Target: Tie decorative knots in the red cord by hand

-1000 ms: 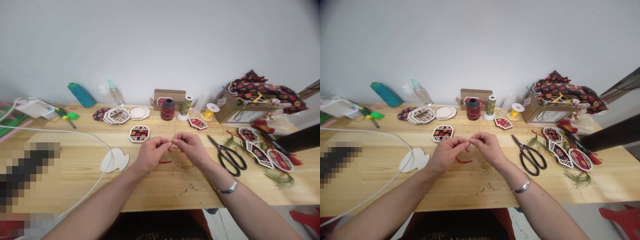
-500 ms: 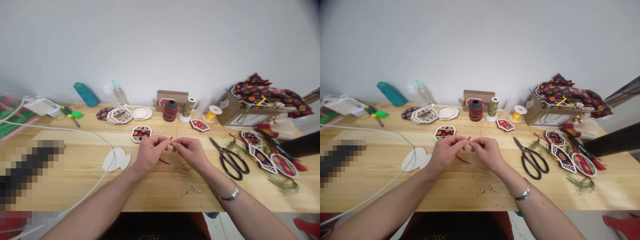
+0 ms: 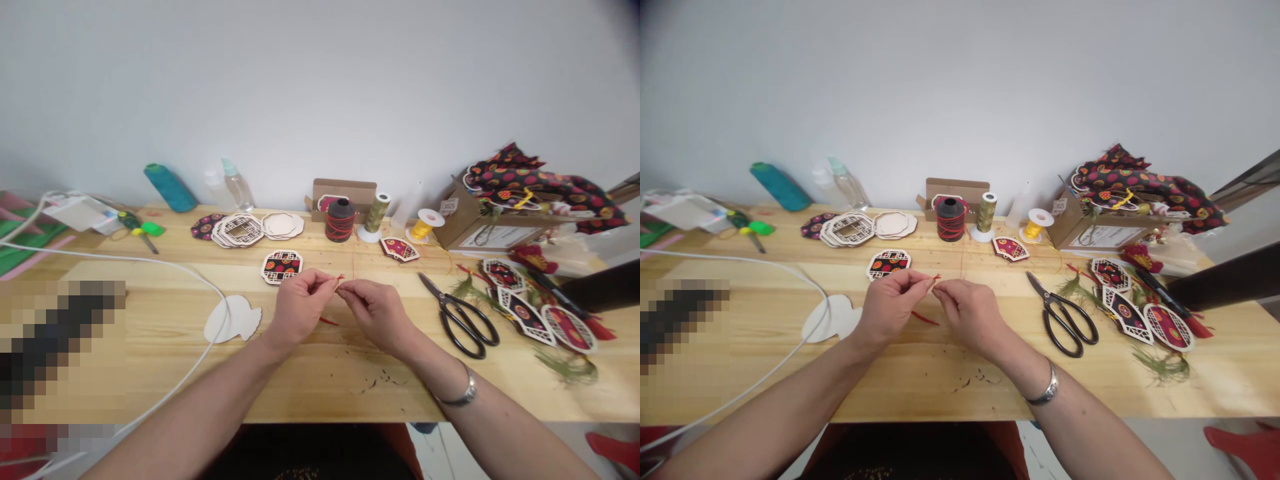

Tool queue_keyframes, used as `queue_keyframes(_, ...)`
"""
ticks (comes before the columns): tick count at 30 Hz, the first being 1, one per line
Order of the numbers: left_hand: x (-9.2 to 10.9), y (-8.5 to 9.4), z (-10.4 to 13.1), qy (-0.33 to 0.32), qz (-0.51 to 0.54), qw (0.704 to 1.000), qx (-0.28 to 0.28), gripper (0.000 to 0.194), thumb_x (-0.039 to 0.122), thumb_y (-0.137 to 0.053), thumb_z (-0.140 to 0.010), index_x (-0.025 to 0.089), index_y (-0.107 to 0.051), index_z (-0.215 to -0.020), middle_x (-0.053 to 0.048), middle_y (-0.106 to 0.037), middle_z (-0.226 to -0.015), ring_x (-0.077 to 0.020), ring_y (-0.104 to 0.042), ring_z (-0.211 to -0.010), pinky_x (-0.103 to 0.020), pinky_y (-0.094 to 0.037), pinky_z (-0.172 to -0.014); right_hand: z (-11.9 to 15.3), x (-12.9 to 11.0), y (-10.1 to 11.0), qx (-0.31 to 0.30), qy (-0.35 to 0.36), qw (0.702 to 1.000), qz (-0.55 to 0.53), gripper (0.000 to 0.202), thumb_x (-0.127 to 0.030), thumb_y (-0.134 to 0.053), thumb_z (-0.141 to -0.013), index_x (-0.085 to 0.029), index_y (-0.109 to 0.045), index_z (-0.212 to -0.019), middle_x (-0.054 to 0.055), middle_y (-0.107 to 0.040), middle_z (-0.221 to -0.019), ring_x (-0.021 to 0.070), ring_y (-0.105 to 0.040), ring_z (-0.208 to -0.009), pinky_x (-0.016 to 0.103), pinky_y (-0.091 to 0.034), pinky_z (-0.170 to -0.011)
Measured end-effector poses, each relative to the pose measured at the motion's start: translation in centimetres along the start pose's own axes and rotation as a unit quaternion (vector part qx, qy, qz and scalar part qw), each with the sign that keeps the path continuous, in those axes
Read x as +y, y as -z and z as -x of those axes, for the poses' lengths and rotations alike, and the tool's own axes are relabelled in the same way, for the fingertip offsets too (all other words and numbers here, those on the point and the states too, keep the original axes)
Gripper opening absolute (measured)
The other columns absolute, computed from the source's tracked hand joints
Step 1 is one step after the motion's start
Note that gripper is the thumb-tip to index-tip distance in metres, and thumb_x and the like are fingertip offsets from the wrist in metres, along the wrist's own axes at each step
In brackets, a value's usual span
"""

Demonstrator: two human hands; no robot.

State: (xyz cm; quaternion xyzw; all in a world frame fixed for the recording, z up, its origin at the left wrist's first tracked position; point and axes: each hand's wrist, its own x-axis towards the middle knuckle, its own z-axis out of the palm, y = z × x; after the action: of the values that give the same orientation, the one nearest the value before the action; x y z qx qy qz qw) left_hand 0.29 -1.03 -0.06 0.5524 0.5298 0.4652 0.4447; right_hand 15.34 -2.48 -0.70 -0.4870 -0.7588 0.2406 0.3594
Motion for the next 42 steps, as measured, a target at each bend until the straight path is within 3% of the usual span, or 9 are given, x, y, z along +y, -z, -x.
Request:
queue_keyframes(15,0.2,-0.1,0.1,0.008,-0.002,1.000,-0.004,0.013,0.029,-0.066,-0.070,0.017,-0.069,-0.065,-0.001,-0.068,-0.063,-0.0143,-0.058,-0.061,-0.025,-0.044,-0.060,0.0,0.0,0.4,-0.019,0.093,0.986,0.134,0.025,-0.017,-0.044,-0.091,-0.019,-0.067,-0.085,0.003,-0.067,-0.070,0.0117,-0.058,-0.061,0.022,-0.037,-0.056)
queue_keyframes(17,0.3,0.0,0.0,0.010,-0.005,1.000,-0.003,0.013,0.029,-0.066,-0.069,0.017,-0.070,-0.065,-0.001,-0.068,-0.063,-0.0141,-0.057,-0.060,-0.025,-0.044,-0.059,0.1,0.1,0.4,0.001,0.132,0.968,0.212,0.025,-0.015,-0.042,-0.090,-0.018,-0.066,-0.084,0.003,-0.064,-0.066,0.0118,-0.053,-0.058,0.024,-0.034,-0.053)
queue_keyframes(21,0.4,0.1,-0.3,0.015,-0.023,0.999,-0.032,0.015,0.030,-0.066,-0.067,0.017,-0.070,-0.063,0.000,-0.065,-0.056,-0.0121,-0.052,-0.052,-0.023,-0.041,-0.051,0.0,0.0,1.0,0.028,0.239,0.903,0.355,0.028,-0.011,-0.039,-0.091,-0.016,-0.063,-0.079,0.004,-0.059,-0.064,0.0146,-0.048,-0.060,0.029,-0.031,-0.055)
queue_keyframes(24,0.2,0.0,-0.2,0.025,-0.014,0.994,-0.102,0.017,0.032,-0.065,-0.067,0.017,-0.071,-0.064,0.000,-0.063,-0.055,-0.0109,-0.049,-0.049,-0.023,-0.039,-0.047,-0.3,0.2,1.9,-0.005,0.272,0.900,0.341,0.029,-0.011,-0.036,-0.093,-0.015,-0.062,-0.082,0.006,-0.059,-0.071,0.0162,-0.048,-0.065,0.030,-0.033,-0.058)
queue_keyframes(26,0.1,0.0,-0.1,0.037,-0.007,0.989,-0.142,0.019,0.035,-0.065,-0.069,0.017,-0.072,-0.065,0.000,-0.062,-0.055,-0.0105,-0.047,-0.049,-0.023,-0.037,-0.046,-0.7,0.6,2.4,-0.021,0.262,0.927,0.267,0.027,-0.012,-0.036,-0.093,-0.015,-0.062,-0.085,0.007,-0.061,-0.077,0.0161,-0.050,-0.070,0.029,-0.037,-0.061)
queue_keyframes(30,-0.1,0.2,0.0,0.069,0.029,0.983,-0.167,0.020,0.036,-0.066,-0.071,0.018,-0.074,-0.072,0.001,-0.057,-0.053,-0.0086,-0.041,-0.046,-0.023,-0.032,-0.043,-1.3,1.8,2.3,-0.007,0.159,0.985,0.059,0.020,-0.016,-0.043,-0.092,-0.016,-0.063,-0.086,0.006,-0.060,-0.081,0.0135,-0.055,-0.074,0.025,-0.043,-0.065)
queue_keyframes(34,-0.3,0.1,-0.2,0.099,0.129,0.975,-0.148,0.017,0.033,-0.070,-0.068,0.017,-0.073,-0.072,0.004,-0.051,-0.048,-0.0057,-0.034,-0.042,-0.021,-0.028,-0.042,-1.3,2.0,1.2,0.008,0.066,0.997,-0.048,0.016,-0.015,-0.052,-0.086,-0.017,-0.064,-0.076,0.003,-0.062,-0.072,0.0131,-0.057,-0.067,0.025,-0.045,-0.062)
queue_keyframes(38,-0.6,-0.1,-0.5,0.112,0.198,0.968,-0.109,0.016,0.032,-0.073,-0.065,0.017,-0.072,-0.068,0.005,-0.050,-0.047,-0.0045,-0.032,-0.041,-0.021,-0.026,-0.041,-1.0,1.1,0.5,0.019,0.002,0.998,-0.055,0.014,-0.018,-0.055,-0.084,-0.017,-0.066,-0.075,0.002,-0.065,-0.067,0.0127,-0.057,-0.061,0.024,-0.043,-0.058)
queue_keyframes(42,-0.7,-0.3,-0.7,0.108,0.206,0.970,-0.064,0.016,0.031,-0.073,-0.066,0.017,-0.074,-0.074,0.006,-0.051,-0.048,-0.0045,-0.032,-0.042,-0.021,-0.026,-0.044,-0.8,0.6,0.5,0.033,-0.014,0.998,-0.041,0.016,-0.020,-0.054,-0.085,-0.017,-0.067,-0.075,0.002,-0.067,-0.066,0.0123,-0.058,-0.059,0.022,-0.042,-0.057)
